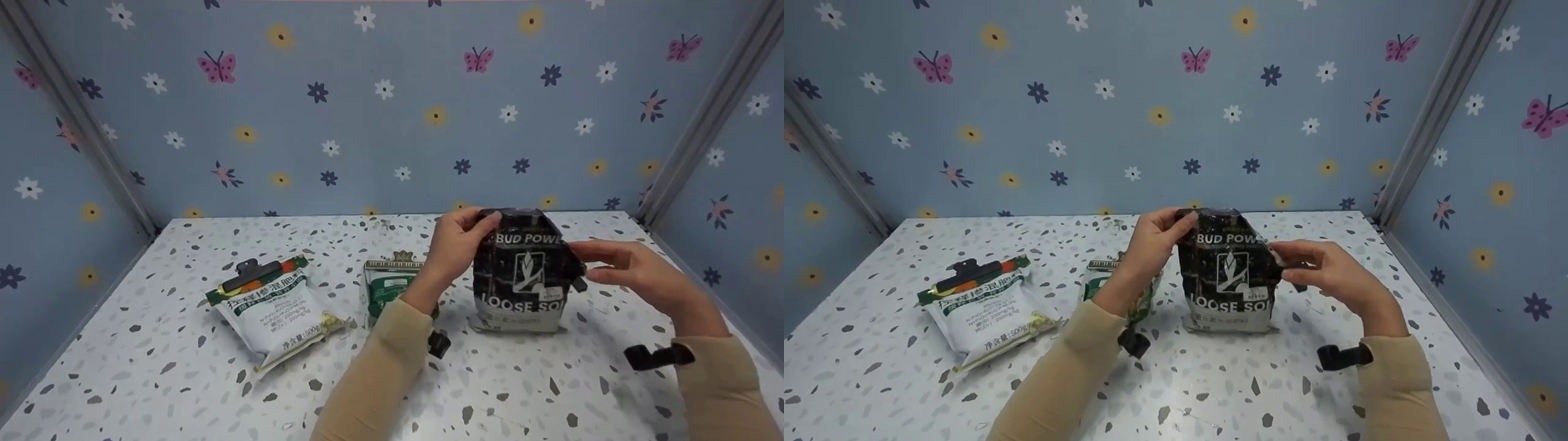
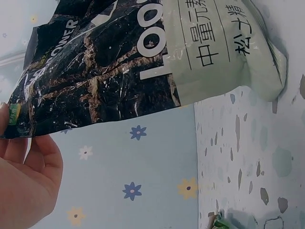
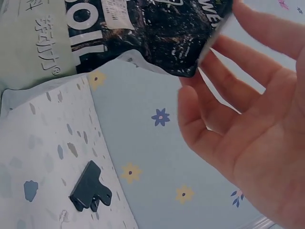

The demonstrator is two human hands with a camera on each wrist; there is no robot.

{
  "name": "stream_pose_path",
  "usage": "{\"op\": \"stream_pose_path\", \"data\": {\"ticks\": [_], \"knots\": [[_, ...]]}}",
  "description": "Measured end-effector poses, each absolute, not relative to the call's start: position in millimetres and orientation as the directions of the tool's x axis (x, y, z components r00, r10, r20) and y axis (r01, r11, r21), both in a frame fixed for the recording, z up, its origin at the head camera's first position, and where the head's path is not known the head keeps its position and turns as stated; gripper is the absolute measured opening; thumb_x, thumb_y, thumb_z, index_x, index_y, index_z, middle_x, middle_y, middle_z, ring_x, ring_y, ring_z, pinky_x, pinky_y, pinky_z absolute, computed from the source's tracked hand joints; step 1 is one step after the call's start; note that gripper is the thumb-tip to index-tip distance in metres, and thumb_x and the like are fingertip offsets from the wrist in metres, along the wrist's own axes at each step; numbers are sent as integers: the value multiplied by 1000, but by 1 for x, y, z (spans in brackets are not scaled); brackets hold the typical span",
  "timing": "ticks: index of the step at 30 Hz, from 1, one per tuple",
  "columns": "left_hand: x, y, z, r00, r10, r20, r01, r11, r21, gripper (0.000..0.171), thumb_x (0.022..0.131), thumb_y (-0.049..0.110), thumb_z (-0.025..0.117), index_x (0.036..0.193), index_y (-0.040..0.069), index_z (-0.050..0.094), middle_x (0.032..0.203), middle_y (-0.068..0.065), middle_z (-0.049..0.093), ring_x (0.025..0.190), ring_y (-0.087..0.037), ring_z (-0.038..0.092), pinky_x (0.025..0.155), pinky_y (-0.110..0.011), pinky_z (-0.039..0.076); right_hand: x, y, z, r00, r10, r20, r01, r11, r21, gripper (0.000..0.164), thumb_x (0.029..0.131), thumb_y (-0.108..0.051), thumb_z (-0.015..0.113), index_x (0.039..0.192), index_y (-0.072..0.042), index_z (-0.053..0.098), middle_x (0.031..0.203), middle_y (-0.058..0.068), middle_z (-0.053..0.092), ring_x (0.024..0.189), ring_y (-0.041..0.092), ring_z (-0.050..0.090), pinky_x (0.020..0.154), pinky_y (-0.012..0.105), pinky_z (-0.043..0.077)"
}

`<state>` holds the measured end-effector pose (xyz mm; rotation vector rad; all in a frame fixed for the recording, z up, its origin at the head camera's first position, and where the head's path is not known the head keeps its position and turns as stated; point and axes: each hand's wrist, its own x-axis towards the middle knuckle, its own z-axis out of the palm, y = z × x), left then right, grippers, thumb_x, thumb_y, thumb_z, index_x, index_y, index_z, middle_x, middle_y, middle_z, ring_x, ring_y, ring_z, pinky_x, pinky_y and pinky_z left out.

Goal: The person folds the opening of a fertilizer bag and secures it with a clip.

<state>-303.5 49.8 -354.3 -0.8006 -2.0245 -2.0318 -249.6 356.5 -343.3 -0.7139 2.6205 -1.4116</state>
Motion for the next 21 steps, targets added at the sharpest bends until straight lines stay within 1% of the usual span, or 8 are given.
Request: {"op": "stream_pose_path", "data": {"ticks": [2,6,9,11,13,16,19,21], "knots": [[-304,50,-354,-838,248,486,486,-69,871,26,98,33,65,87,10,72,69,-5,55,60,-17,41,59,-29,37,-250,358,-343,-876,-458,153,-377,451,-809,42,102,-5,52,144,-3,52,139,6,58,123,11,55,93,25,47],[-303,51,-353,-830,243,502,504,-57,862,26,98,31,65,87,9,73,70,-5,58,60,-17,42,58,-29,37,-251,356,-342,-888,-430,164,-373,462,-805,37,107,-11,43,141,-2,55,135,7,61,120,13,57,95,26,47],[-301,50,-352,-824,253,507,518,-29,855,24,99,30,64,87,11,72,71,-3,58,61,-17,45,59,-29,39,-249,349,-341,-925,-354,139,-321,530,-785,40,108,-22,45,140,0,55,131,-1,61,112,8,60,93,34,48],[-299,50,-350,-816,271,510,527,-11,850,23,100,30,64,87,12,71,71,-2,58,61,-16,46,60,-29,40,-248,344,-341,-942,-310,128,-292,572,-766,43,107,-25,49,140,2,54,128,0,61,106,5,60,91,35,48],[-298,49,-349,-809,289,512,535,2,845,22,100,30,63,87,13,70,73,0,60,62,-16,48,60,-28,41,-247,337,-339,-953,-278,124,-273,602,-750,46,106,-26,52,140,4,53,128,4,60,102,3,60,89,31,48],[-296,49,-346,-802,310,510,541,16,841,20,99,30,64,90,14,70,75,1,63,63,-15,50,59,-29,42,-248,325,-338,-953,-256,162,-289,610,-737,44,105,-24,54,137,7,55,124,17,62,98,5,61,84,22,49],[-293,50,-343,-800,307,515,556,61,829,17,98,31,66,96,15,73,79,4,65,67,-12,55,62,-27,45,-248,314,-337,-950,-228,213,-310,628,-713,43,103,-27,57,134,4,59,122,20,63,95,4,62,80,19,49],[-291,52,-341,-800,297,521,571,109,814,18,97,32,67,99,15,73,83,7,66,71,-8,58,65,-25,47,-247,308,-337,-946,-207,248,-323,637,-700,42,102,-28,59,132,2,61,120,18,64,94,3,63,78,18,50]]}}
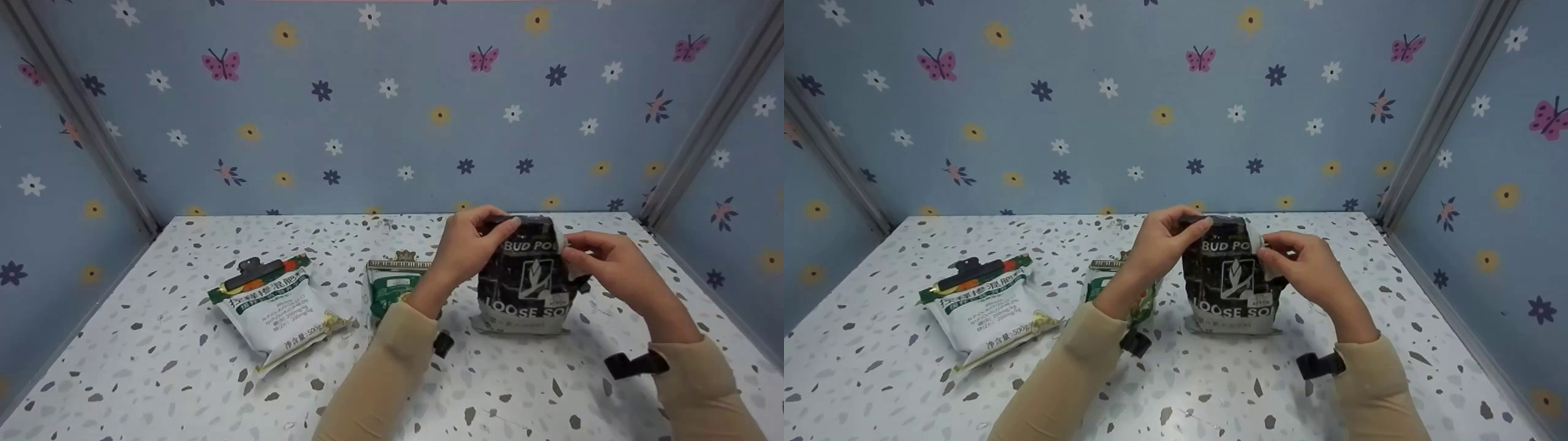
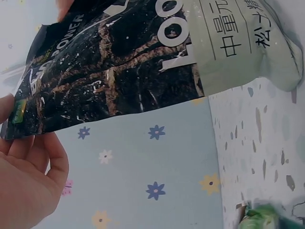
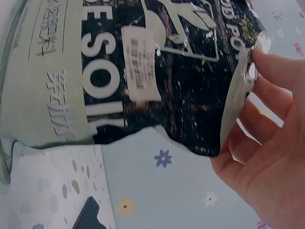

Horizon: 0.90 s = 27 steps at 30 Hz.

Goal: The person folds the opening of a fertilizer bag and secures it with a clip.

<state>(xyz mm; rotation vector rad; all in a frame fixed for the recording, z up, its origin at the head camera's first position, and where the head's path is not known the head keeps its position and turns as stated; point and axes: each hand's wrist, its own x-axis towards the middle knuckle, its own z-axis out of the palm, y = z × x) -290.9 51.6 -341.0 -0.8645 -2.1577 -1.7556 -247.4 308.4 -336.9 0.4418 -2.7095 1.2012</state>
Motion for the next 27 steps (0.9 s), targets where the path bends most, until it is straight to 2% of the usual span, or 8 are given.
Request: {"op": "stream_pose_path", "data": {"ticks": [5,9,19,23,27], "knots": [[-285,58,-335,-789,293,540,607,236,759,19,96,34,68,100,16,73,88,11,66,75,-4,60,68,-21,48,-245,304,-336,-928,-165,333,-359,632,-687,37,101,-27,61,129,-2,65,114,8,66,88,6,64,75,17,51],[-281,62,-330,-777,319,543,626,293,723,20,98,33,67,105,17,75,95,10,69,82,-1,60,73,-19,47,-245,302,-328,-898,-166,408,-414,632,-655,27,101,-21,61,119,-3,70,104,0,66,83,10,62,73,16,50],[-276,64,-327,-715,358,600,697,423,579,21,100,31,63,113,19,75,108,8,71,99,-3,63,88,-18,46,-253,282,-313,-828,-176,533,-517,608,-602,14,98,-12,65,106,-7,76,95,4,68,74,13,59,66,16,47],[-275,64,-327,-683,356,638,723,456,520,23,100,36,62,111,20,75,107,9,71,98,-3,63,88,-19,46,-254,274,-316,-824,-152,546,-516,598,-613,13,98,-14,65,102,-4,73,90,4,65,67,14,54,60,19,44],[-272,63,-327,-651,337,680,735,504,454,23,100,37,62,108,21,76,101,10,71,91,-3,62,83,-19,47,-255,267,-319,-813,-129,568,-529,575,-625,14,98,-14,65,99,-1,71,88,5,64,65,14,54,59,21,43]]}}
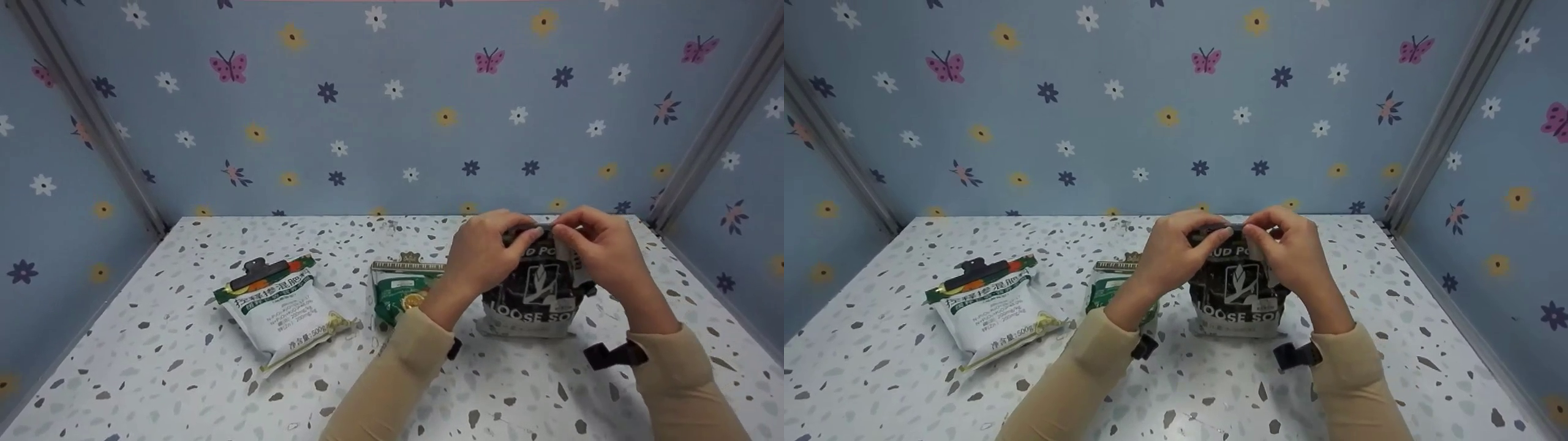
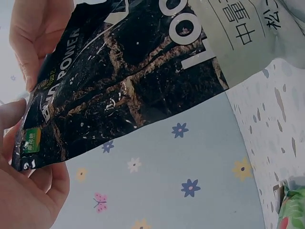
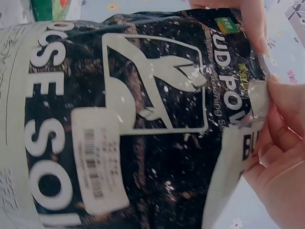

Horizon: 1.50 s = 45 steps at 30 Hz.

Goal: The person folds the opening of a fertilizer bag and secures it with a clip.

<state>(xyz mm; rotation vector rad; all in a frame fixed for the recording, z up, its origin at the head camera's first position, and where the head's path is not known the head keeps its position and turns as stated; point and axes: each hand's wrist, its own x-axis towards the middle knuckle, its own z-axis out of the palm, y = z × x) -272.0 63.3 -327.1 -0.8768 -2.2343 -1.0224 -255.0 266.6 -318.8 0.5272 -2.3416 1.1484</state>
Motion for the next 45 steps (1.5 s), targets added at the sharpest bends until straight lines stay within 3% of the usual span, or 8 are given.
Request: {"op": "stream_pose_path", "data": {"ticks": [11,18,26,35,45], "knots": [[-267,73,-326,-575,359,735,723,644,251,23,100,38,62,109,23,76,101,10,71,89,-7,62,80,-21,49,-255,272,-320,-797,-132,589,-538,598,-594,9,96,-9,66,101,-5,73,90,5,64,61,14,50,54,21,40],[-267,91,-326,-561,387,732,675,726,133,22,99,41,62,103,26,77,94,12,71,82,-7,59,76,-24,47,-251,280,-327,-789,-156,594,-549,612,-569,11,93,-2,69,101,-6,75,96,6,67,77,13,59,65,16,46],[-259,95,-318,-578,325,748,643,746,174,21,97,38,65,90,23,78,81,11,70,71,-7,60,65,-22,48,-249,273,-322,-794,-110,597,-530,606,-593,8,91,-10,74,97,-4,75,90,4,70,73,11,61,64,16,47],[-259,93,-312,-613,294,733,646,720,252,17,97,32,66,90,21,77,81,10,69,68,-6,61,59,-21,47,-253,271,-315,-800,-129,586,-553,535,-639,13,89,-2,74,93,5,64,87,7,67,75,12,65,66,18,51],[-261,94,-313,-600,322,732,669,704,239,17,98,31,64,89,20,73,79,10,67,66,-5,58,57,-19,44,-253,282,-321,-796,-217,565,-581,532,-615,11,93,-1,68,102,-1,75,94,2,71,74,11,63,65,17,49]]}}
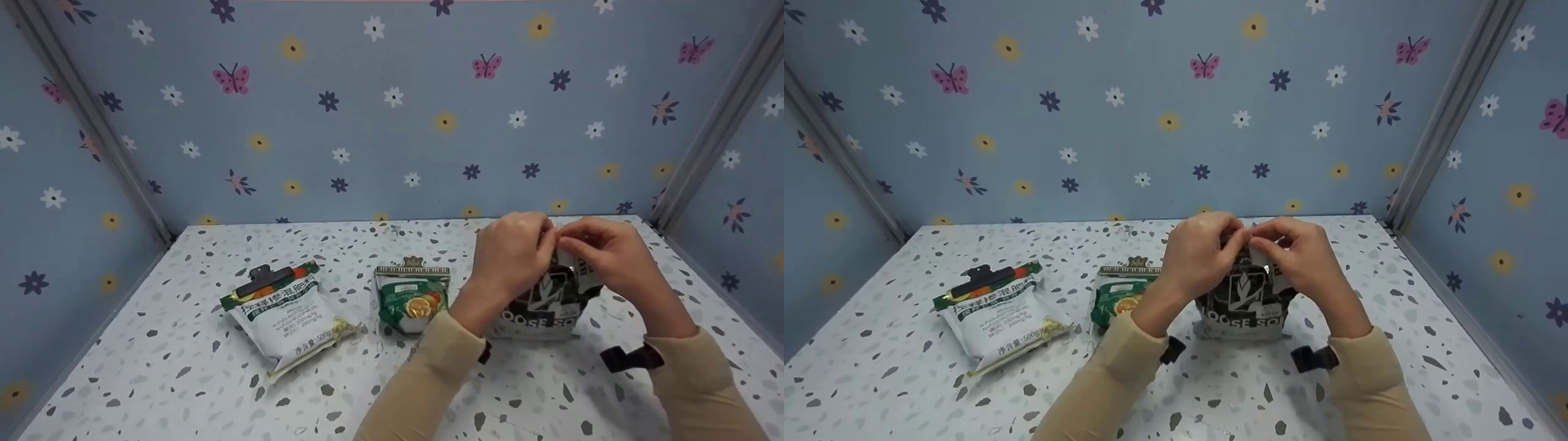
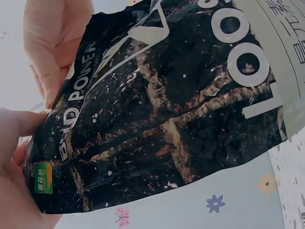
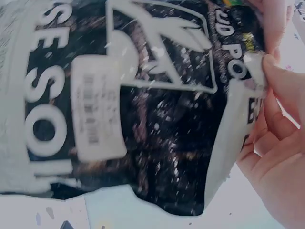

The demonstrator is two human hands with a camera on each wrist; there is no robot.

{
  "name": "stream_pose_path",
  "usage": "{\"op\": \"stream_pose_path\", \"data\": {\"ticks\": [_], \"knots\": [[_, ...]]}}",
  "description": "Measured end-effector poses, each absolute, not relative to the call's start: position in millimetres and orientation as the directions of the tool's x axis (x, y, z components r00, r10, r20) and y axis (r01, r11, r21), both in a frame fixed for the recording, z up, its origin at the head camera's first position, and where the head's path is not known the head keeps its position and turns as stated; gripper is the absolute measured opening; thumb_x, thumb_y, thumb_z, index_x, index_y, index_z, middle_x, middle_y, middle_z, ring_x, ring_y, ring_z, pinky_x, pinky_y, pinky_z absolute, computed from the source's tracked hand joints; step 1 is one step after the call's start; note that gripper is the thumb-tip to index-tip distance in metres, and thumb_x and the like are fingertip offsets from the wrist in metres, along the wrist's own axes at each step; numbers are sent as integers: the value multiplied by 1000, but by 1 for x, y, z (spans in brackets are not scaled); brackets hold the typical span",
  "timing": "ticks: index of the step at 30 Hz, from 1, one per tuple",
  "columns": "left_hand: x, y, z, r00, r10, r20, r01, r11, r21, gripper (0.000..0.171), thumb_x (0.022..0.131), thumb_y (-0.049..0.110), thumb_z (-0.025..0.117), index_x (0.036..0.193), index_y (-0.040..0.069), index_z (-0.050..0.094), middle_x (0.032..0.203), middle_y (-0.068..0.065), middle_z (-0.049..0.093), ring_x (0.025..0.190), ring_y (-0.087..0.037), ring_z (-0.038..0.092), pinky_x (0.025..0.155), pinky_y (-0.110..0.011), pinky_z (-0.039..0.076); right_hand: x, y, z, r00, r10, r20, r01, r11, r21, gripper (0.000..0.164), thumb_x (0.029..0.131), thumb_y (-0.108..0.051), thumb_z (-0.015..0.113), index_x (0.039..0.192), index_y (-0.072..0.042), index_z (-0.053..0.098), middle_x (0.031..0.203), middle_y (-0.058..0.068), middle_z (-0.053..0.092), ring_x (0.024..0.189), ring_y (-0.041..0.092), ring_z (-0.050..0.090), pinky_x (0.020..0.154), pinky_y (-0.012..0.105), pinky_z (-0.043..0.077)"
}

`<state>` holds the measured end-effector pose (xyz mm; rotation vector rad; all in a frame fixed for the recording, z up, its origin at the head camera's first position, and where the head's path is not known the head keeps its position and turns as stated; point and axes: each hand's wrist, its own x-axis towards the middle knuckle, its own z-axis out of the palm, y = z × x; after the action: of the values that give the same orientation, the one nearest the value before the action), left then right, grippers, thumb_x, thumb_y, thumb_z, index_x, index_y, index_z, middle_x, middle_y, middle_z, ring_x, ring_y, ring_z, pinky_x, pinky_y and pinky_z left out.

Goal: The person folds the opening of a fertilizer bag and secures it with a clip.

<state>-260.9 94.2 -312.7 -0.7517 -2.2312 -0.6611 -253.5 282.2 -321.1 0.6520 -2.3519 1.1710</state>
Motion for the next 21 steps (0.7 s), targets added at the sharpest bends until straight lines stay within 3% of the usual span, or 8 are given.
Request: {"op": "stream_pose_path", "data": {"ticks": [7,12,21], "knots": [[-261,92,-313,-607,336,720,671,703,237,19,100,33,62,91,21,73,79,11,66,65,-3,56,56,-17,42,-256,294,-330,-777,-270,568,-606,564,-561,12,91,4,68,97,-5,75,85,3,68,61,13,53,55,21,42],[-260,92,-312,-611,341,715,672,700,241,20,100,34,61,90,21,72,78,12,65,65,-2,54,56,-16,41,-255,305,-338,-800,-279,531,-571,626,-532,7,91,-2,72,95,-7,74,85,1,68,67,11,57,60,18,45],[-261,92,-313,-621,333,710,669,697,258,22,101,36,61,88,21,71,74,13,61,62,0,50,55,-15,39,-255,327,-353,-863,-290,414,-497,631,-596,5,93,-5,70,96,-7,74,88,1,68,71,12,63,62,22,50]]}}
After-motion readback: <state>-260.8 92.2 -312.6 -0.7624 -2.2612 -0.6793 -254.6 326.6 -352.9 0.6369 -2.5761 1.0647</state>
